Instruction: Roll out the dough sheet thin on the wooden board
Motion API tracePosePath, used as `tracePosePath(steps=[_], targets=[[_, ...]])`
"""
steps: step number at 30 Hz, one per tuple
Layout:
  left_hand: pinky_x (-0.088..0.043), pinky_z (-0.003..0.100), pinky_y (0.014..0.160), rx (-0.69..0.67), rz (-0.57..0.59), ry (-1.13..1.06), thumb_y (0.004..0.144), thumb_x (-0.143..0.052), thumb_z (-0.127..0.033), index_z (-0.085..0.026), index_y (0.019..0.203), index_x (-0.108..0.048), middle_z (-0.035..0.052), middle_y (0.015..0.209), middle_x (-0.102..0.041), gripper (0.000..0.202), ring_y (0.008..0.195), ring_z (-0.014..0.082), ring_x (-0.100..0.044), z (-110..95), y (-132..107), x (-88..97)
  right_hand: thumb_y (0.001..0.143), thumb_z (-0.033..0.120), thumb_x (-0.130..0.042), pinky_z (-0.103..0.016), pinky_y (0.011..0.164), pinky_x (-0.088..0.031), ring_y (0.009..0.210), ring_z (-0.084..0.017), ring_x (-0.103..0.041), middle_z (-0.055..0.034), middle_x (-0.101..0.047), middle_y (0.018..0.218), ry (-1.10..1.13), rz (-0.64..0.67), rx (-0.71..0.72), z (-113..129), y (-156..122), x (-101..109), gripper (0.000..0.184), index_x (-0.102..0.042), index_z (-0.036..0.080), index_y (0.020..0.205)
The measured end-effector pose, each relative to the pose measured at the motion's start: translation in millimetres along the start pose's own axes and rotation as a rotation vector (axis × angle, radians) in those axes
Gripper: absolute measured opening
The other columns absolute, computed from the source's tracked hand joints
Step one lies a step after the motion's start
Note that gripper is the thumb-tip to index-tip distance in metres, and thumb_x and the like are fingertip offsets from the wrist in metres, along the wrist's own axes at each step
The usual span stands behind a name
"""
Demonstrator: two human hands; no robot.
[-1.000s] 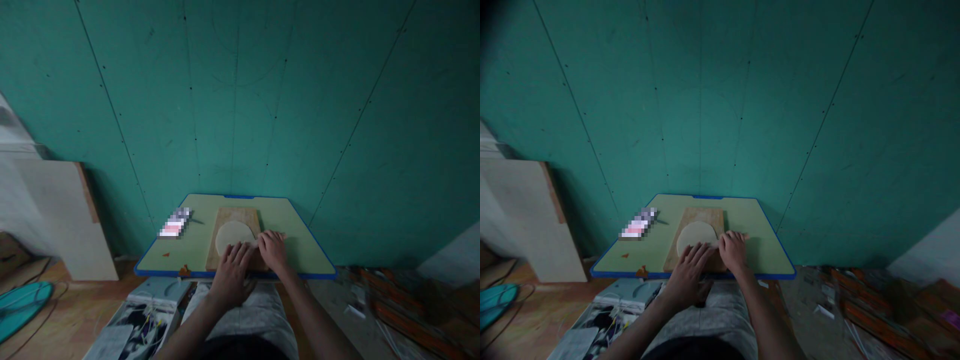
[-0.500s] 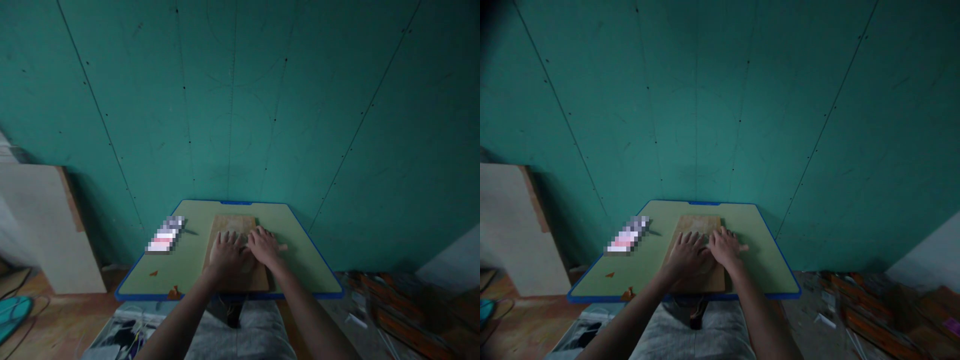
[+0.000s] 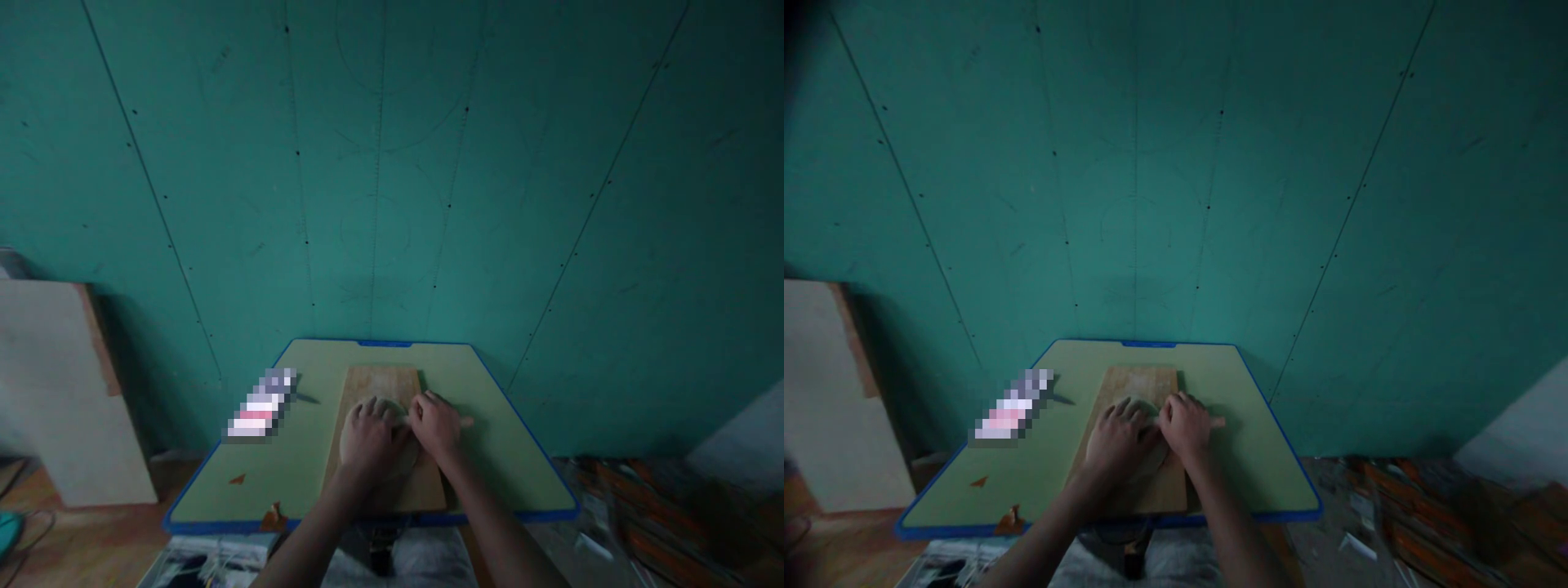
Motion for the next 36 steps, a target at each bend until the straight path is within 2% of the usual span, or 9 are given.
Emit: tracePosePath(steps=[3,8,13,17,20,23,26,32,36], targets=[[-0.042,0.043,0.103,-0.024,0.063,-0.003,0.096,-0.053,-0.040,-0.019,0.115,-0.068,0.0122,0.125,-0.067,0.032,0.126,0.0293,-0.054,2.4,1.7,-3.4,0.094,0.020,-0.047,-0.027,0.065,-0.033,0.082,-0.015,-0.064,-0.0027,-0.071,0.092,0.008,0.038,0.033,0.5,2.7,-4.4,0.023,-0.068,0.023,0.084],[-0.048,0.037,0.088,-0.016,0.192,0.019,0.095,-0.054,-0.032,-0.019,0.107,-0.070,0.0113,0.109,-0.073,0.024,0.103,0.0273,-0.067,20.9,26.1,3.0,0.095,0.024,-0.046,-0.028,0.065,-0.035,0.081,-0.017,-0.066,-0.0043,-0.074,0.090,0.033,0.075,0.007,-6.7,26.7,1.8,0.026,-0.070,0.023,0.084],[-0.048,0.032,0.075,0.052,0.155,-0.034,0.097,-0.052,-0.041,-0.022,0.099,-0.071,0.0096,0.102,-0.075,0.027,0.093,0.0259,-0.071,47.9,63.5,18.3,0.091,0.024,-0.045,-0.033,0.077,-0.042,0.086,-0.024,-0.065,-0.0107,-0.074,0.089,0.058,-0.036,-0.092,-23.1,71.2,22.8,0.028,-0.072,0.022,0.083],[-0.046,0.031,0.069,0.161,0.136,-0.044,0.100,-0.038,-0.052,-0.021,0.095,-0.071,0.0120,0.093,-0.076,0.045,0.085,0.0267,-0.072,63.2,81.2,12.3,0.084,0.025,-0.050,-0.043,0.099,-0.041,0.116,-0.029,-0.054,-0.0178,-0.063,0.120,0.409,-0.344,-0.146,-43.1,89.9,29.5,0.032,-0.065,0.017,0.112],[-0.043,0.029,0.066,0.227,0.104,-0.102,0.101,-0.035,-0.052,-0.019,0.094,-0.070,0.0112,0.087,-0.075,0.048,0.079,0.0240,-0.071,66.9,82.5,5.9,0.081,0.036,-0.056,-0.040,0.095,-0.047,0.108,-0.023,-0.058,-0.0154,-0.057,0.128,0.904,-0.490,-0.241,-63.2,88.0,9.3,0.052,-0.048,0.020,0.130],[-0.039,0.027,0.063,0.187,0.092,-0.162,0.100,-0.037,-0.052,-0.019,0.087,-0.070,0.0100,0.086,-0.075,0.048,0.076,0.0215,-0.069,64.8,79.6,1.9,0.078,0.046,-0.062,-0.031,0.076,-0.054,0.079,-0.016,-0.064,-0.0006,-0.066,0.096,1.414,-0.396,-0.346,-68.1,85.8,-23.5,0.046,-0.050,0.027,0.118],[-0.036,0.027,0.061,0.166,0.088,-0.198,0.100,-0.033,-0.049,-0.019,0.080,-0.070,0.0098,0.079,-0.073,0.052,0.070,0.0206,-0.066,70.2,76.2,-1.2,0.074,0.047,-0.065,-0.027,0.065,-0.054,0.069,-0.015,-0.066,0.0043,-0.065,0.074,1.749,-0.255,-0.418,-62.1,82.8,-37.9,0.032,-0.058,0.026,0.097],[-0.032,0.027,0.056,0.175,-0.042,-0.273,0.096,-0.035,-0.042,-0.018,0.068,-0.066,0.0072,0.063,-0.065,0.048,0.056,0.0163,-0.056,83.6,74.6,-3.4,0.077,0.043,-0.065,-0.039,0.090,-0.057,0.076,-0.019,-0.071,0.0008,-0.070,0.067,2.051,0.009,-0.400,-47.4,79.5,-35.8,0.019,-0.063,0.024,0.071],[-0.034,0.027,0.055,0.254,-0.192,-0.398,0.089,-0.040,-0.042,-0.017,0.064,-0.063,0.0060,0.060,-0.064,0.043,0.054,0.0149,-0.053,98.4,74.1,1.9,0.076,0.044,-0.067,-0.042,0.092,-0.057,0.088,-0.023,-0.072,-0.0009,-0.072,0.072,2.088,0.125,-0.421,-45.1,79.4,-47.0,0.020,-0.063,0.025,0.070]])
Point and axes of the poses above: each hand's wrist, its own y-axis towards the middle knuckle, its own x-axis out of the back of the hand, z = x × y, the point moved 8 cm from there along y, towards the middle knuckle
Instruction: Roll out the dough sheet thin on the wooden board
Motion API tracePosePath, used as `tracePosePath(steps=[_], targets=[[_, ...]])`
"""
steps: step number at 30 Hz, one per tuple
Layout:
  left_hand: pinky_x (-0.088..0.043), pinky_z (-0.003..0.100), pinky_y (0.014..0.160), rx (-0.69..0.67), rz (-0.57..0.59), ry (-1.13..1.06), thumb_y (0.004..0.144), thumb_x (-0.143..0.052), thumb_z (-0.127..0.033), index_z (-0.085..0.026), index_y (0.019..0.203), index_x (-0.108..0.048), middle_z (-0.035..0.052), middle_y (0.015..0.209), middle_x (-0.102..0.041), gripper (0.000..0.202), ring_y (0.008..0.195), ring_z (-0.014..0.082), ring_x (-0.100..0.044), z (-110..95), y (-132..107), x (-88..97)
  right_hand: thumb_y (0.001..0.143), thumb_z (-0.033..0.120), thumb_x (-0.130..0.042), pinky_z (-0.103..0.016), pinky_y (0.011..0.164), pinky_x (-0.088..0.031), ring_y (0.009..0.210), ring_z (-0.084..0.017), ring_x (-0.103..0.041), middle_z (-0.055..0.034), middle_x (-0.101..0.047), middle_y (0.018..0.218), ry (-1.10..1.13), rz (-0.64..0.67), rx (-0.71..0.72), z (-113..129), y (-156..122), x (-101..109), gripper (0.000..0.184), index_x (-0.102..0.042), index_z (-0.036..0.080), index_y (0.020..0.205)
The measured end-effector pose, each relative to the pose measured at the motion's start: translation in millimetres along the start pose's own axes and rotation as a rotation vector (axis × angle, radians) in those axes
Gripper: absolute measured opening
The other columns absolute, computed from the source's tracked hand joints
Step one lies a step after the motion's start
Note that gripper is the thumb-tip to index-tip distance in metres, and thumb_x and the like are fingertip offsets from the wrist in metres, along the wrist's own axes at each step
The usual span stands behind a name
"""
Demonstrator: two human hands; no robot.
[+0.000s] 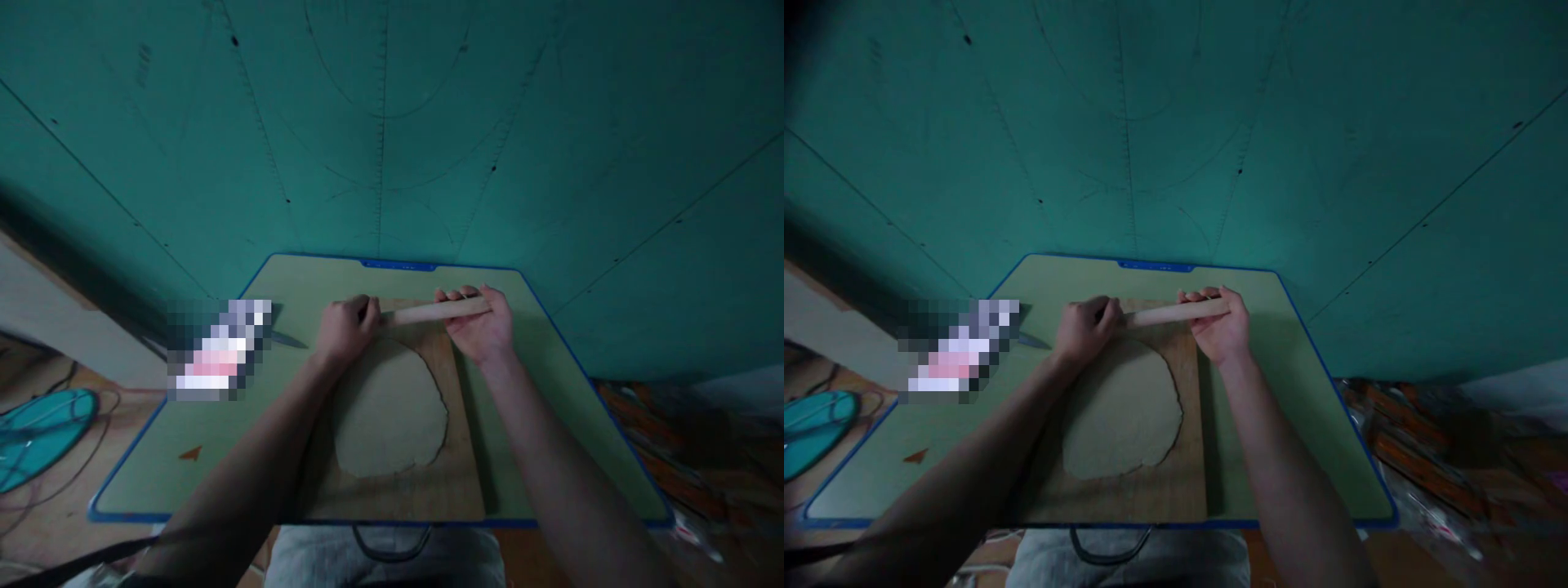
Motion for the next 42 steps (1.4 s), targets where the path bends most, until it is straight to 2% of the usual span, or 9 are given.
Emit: tracePosePath(steps=[4,7,12,15,18,22,29,34,42], targets=[[-0.041,0.027,0.057,0.131,-0.102,-0.291,0.079,-0.044,-0.041,-0.018,0.063,-0.063,0.0044,0.060,-0.065,0.034,0.060,0.0174,-0.058,20.7,7.3,7.1,0.077,0.045,-0.065,-0.043,0.089,-0.058,0.094,-0.024,-0.071,-0.0030,-0.075,0.081,-0.084,0.070,-0.100,-10.9,7.5,2.2,0.021,-0.064,0.024,0.075],[-0.045,0.027,0.060,0.220,-0.142,-0.512,0.072,-0.045,-0.037,-0.019,0.063,-0.062,0.0031,0.061,-0.065,0.026,0.063,0.0181,-0.060,34.8,12.0,6.4,0.079,0.047,-0.064,-0.044,0.088,-0.058,0.097,-0.025,-0.071,-0.0033,-0.076,0.084,-0.116,0.076,-0.101,-9.9,10.6,5.9,0.024,-0.064,0.023,0.081],[-0.043,0.025,0.057,0.331,-0.300,-0.661,0.074,-0.042,-0.029,-0.022,0.060,-0.057,0.0008,0.058,-0.056,0.022,0.060,0.0151,-0.055,55.7,13.7,9.8,0.081,0.042,-0.064,-0.042,0.089,-0.058,0.094,-0.021,-0.071,-0.0016,-0.074,0.083,-0.099,0.019,-0.074,-7.0,13.9,15.5,0.019,-0.062,0.023,0.084],[-0.044,0.025,0.061,0.313,-0.316,-0.659,0.077,-0.045,-0.025,-0.021,0.060,-0.056,0.0004,0.059,-0.054,0.021,0.062,0.0141,-0.054,57.5,15.7,9.3,0.083,0.036,-0.063,-0.039,0.091,-0.058,0.094,-0.019,-0.070,-0.0001,-0.072,0.082,-0.117,-0.042,-0.014,-3.7,18.8,26.6,0.014,-0.061,0.023,0.084],[-0.046,0.024,0.066,0.293,-0.274,-0.606,0.080,-0.048,-0.024,-0.021,0.062,-0.056,0.0001,0.063,-0.055,0.020,0.068,0.0141,-0.056,55.2,17.6,6.7,0.085,0.035,-0.061,-0.038,0.091,-0.057,0.097,-0.018,-0.069,0.0005,-0.069,0.083,-0.163,-0.095,0.061,0.1,25.4,40.7,0.011,-0.060,0.023,0.084],[-0.047,0.024,0.074,0.287,-0.235,-0.584,0.081,-0.048,-0.019,-0.020,0.068,-0.058,0.0012,0.075,-0.062,0.016,0.080,0.0153,-0.059,53.8,18.6,3.8,0.088,0.038,-0.057,-0.039,0.088,-0.058,0.101,-0.019,-0.068,-0.0008,-0.068,0.091,-0.296,-0.094,0.152,4.2,33.1,51.0,0.015,-0.060,0.023,0.085],[-0.047,0.023,0.073,0.291,-0.189,-0.495,0.072,-0.049,-0.013,-0.018,0.081,-0.063,0.0012,0.083,-0.066,0.017,0.082,0.0161,-0.060,51.1,19.4,0.7,0.087,0.031,-0.056,-0.038,0.089,-0.053,0.108,-0.018,-0.064,0.0017,-0.068,0.100,-0.469,-0.113,0.232,2.7,33.5,44.7,0.010,-0.062,0.023,0.086],[-0.048,0.025,0.077,0.280,-0.212,-0.455,0.071,-0.046,-0.012,-0.017,0.077,-0.063,0.0025,0.084,-0.068,0.019,0.084,0.0168,-0.062,51.7,18.9,2.7,0.081,0.022,-0.060,-0.034,0.090,-0.051,0.098,-0.016,-0.064,0.0023,-0.068,0.089,-0.563,-0.134,0.299,-0.4,29.4,34.2,0.004,-0.062,0.021,0.079],[-0.049,0.027,0.077,0.276,-0.191,-0.394,0.067,-0.046,-0.013,-0.018,0.069,-0.063,0.0029,0.075,-0.067,0.018,0.081,0.0185,-0.062,50.8,19.5,3.0,0.082,0.019,-0.054,-0.034,0.086,-0.049,0.083,-0.015,-0.065,0.0022,-0.065,0.076,-0.614,-0.101,0.338,0.8,24.1,20.8,0.011,-0.060,0.020,0.071]])
Point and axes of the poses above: each hand's wrist, its own y-axis towards the middle knuckle, its own x-axis out of the back of the hand, z = x × y, the point moved 8 cm from there along y, towards the middle knuckle
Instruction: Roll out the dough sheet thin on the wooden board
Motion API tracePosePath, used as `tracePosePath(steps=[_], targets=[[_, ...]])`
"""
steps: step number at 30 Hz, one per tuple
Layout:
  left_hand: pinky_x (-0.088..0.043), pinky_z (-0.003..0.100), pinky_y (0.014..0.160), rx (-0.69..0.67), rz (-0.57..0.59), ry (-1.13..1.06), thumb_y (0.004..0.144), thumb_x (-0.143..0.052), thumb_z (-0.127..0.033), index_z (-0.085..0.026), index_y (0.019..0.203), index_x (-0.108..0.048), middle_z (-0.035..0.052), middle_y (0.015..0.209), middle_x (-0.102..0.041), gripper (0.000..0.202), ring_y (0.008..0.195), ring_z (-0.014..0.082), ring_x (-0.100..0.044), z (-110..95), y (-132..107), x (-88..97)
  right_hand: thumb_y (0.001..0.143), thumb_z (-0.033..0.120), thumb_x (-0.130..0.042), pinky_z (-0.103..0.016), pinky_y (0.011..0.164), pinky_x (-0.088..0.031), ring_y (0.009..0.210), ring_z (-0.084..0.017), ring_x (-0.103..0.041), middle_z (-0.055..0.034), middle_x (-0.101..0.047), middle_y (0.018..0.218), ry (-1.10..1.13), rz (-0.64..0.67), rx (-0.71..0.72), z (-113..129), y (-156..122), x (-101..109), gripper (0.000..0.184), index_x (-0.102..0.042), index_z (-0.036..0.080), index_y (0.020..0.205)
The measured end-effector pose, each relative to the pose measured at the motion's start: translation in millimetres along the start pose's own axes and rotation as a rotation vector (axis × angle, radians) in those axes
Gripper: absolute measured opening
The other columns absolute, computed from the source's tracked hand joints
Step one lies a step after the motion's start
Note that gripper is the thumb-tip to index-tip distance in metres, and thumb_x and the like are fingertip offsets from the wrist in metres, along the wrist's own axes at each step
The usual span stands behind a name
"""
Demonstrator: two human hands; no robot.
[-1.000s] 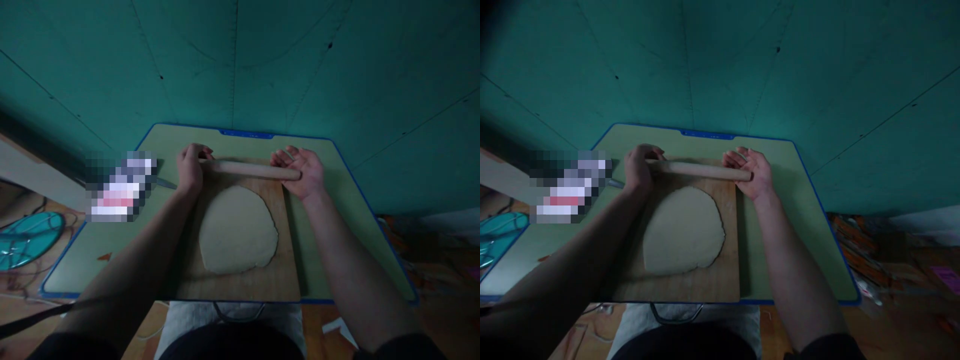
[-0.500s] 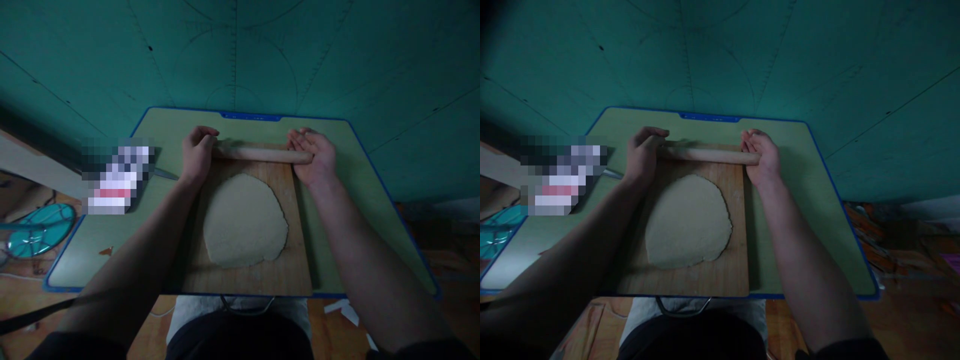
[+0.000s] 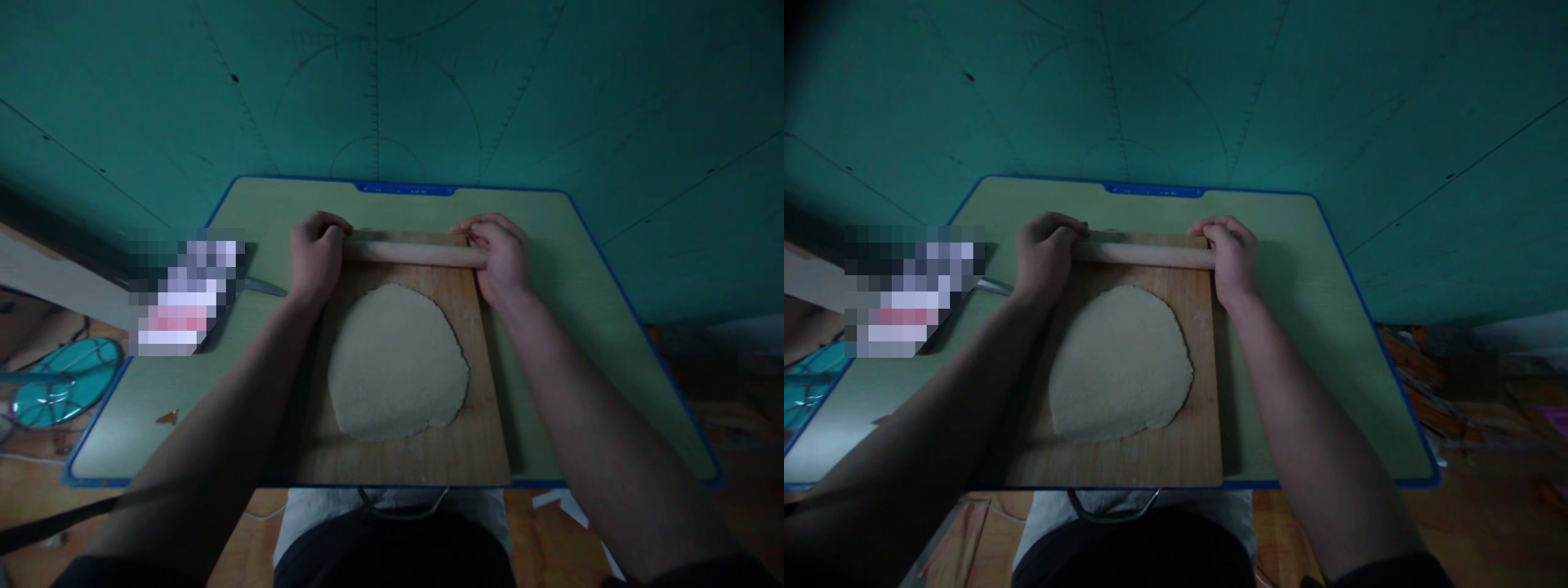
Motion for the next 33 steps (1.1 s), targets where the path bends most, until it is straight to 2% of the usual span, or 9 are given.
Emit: tracePosePath(steps=[7,23,33], targets=[[-0.050,0.028,0.076,0.004,-0.008,0.006,0.067,-0.046,-0.015,-0.022,0.067,-0.063,0.0023,0.074,-0.069,0.018,0.082,0.0198,-0.064,1.2,-0.8,1.2,0.079,0.026,-0.058,-0.034,0.081,-0.049,0.075,-0.016,-0.064,0.0021,-0.065,0.070,-0.061,-0.012,0.011,3.2,-1.8,0.1,0.011,-0.060,0.022,0.069],[-0.050,0.029,0.077,-0.014,-0.005,-0.007,0.067,-0.045,-0.013,-0.021,0.064,-0.061,0.0018,0.071,-0.067,0.018,0.081,0.0194,-0.064,0.7,-0.3,1.2,0.076,0.019,-0.054,-0.032,0.075,-0.047,0.069,-0.014,-0.060,0.0025,-0.062,0.068,-0.082,-0.012,0.027,7.7,-3.3,-0.8,0.011,-0.062,0.021,0.069],[-0.050,0.030,0.078,-0.012,-0.009,-0.010,0.067,-0.046,-0.014,-0.021,0.064,-0.062,0.0025,0.072,-0.068,0.018,0.081,0.0197,-0.065,0.6,-0.3,1.7,0.076,0.019,-0.055,-0.033,0.078,-0.048,0.069,-0.014,-0.060,0.0033,-0.062,0.068,-0.080,-0.019,0.023,7.1,-3.1,-0.3,0.010,-0.062,0.022,0.069]])
Point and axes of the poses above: each hand's wrist, its own y-axis towards the middle knuckle, its own x-axis out of the back of the hand, z = x × y, the point moved 8 cm from there along y, towards the middle knuckle
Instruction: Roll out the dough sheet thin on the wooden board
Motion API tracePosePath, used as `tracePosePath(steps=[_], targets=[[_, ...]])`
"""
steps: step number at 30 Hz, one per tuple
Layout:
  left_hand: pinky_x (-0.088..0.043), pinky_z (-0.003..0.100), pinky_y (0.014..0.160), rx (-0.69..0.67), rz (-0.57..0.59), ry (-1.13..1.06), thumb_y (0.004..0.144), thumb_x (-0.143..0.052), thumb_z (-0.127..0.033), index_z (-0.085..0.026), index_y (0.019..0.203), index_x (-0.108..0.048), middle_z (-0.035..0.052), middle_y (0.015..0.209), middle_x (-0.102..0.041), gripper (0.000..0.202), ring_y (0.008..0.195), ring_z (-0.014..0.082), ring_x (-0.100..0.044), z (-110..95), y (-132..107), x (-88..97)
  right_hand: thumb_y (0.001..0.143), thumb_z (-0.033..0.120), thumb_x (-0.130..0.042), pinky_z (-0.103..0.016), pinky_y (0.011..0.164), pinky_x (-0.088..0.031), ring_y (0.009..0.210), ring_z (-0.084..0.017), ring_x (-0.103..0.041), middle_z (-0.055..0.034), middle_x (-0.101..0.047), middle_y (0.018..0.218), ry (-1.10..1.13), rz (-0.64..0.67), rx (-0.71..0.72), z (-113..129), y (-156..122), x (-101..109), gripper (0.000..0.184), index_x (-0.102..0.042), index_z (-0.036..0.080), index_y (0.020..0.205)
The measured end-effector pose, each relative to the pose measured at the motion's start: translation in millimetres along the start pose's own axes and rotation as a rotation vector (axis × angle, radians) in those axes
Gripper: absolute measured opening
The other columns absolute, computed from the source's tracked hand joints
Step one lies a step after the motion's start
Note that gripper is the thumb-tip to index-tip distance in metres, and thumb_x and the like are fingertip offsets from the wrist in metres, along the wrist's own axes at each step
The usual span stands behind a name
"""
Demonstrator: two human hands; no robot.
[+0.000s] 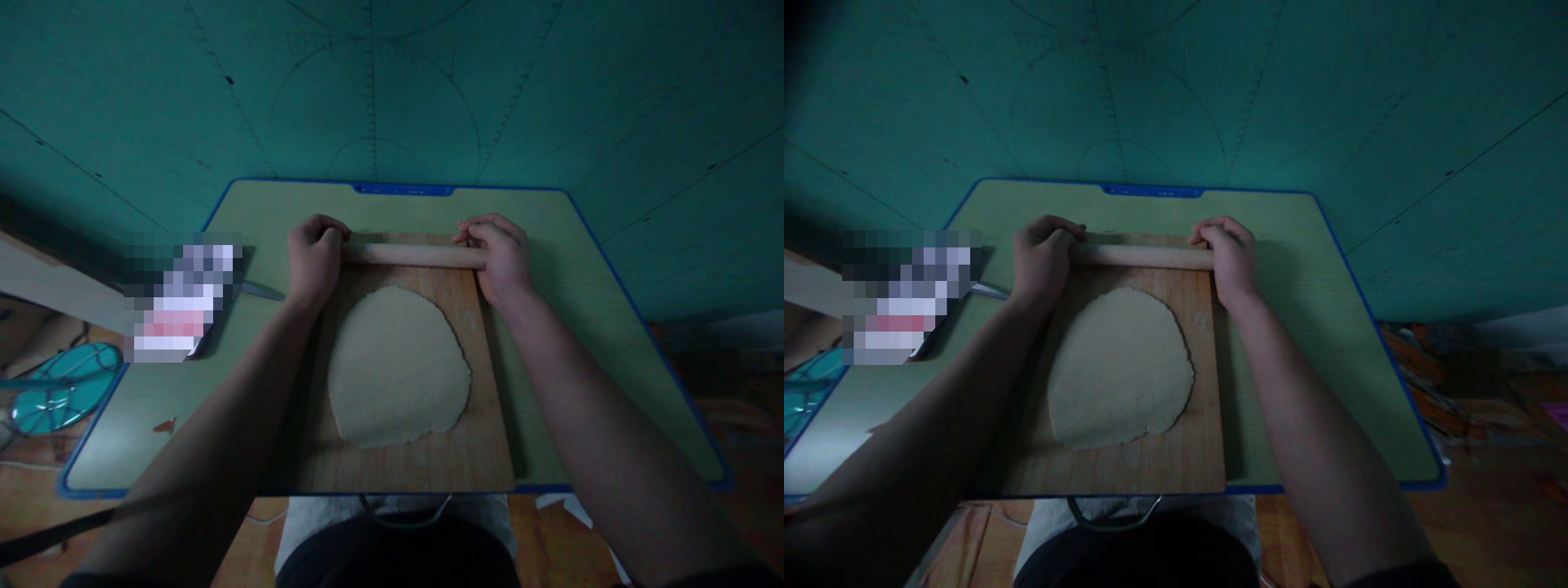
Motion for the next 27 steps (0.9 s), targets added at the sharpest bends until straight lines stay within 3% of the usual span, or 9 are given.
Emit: tracePosePath(steps=[13,27], targets=[[-0.050,0.030,0.076,0.010,-0.001,0.001,0.067,-0.045,-0.014,-0.021,0.064,-0.062,0.0031,0.073,-0.068,0.018,0.081,0.0203,-0.064,-0.9,-1.9,1.0,0.079,0.028,-0.059,-0.036,0.084,-0.052,0.075,-0.017,-0.065,0.0020,-0.064,0.067,0.080,0.050,-0.044,-0.7,-2.4,-5.2,0.013,-0.058,0.023,0.067],[-0.051,0.030,0.076,0.018,0.005,0.002,0.067,-0.046,-0.013,-0.022,0.063,-0.062,0.0025,0.071,-0.068,0.018,0.082,0.0205,-0.064,1.4,-0.2,-0.5,0.076,0.030,-0.058,-0.034,0.079,-0.049,0.071,-0.016,-0.063,0.0020,-0.060,0.067,0.038,0.040,-0.035,2.0,-3.5,-5.5,0.011,-0.057,0.023,0.068]])
Point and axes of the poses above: each hand's wrist, its own y-axis towards the middle knuckle, its own x-axis out of the back of the hand, z = x × y, the point moved 8 cm from there along y, towards the middle knuckle
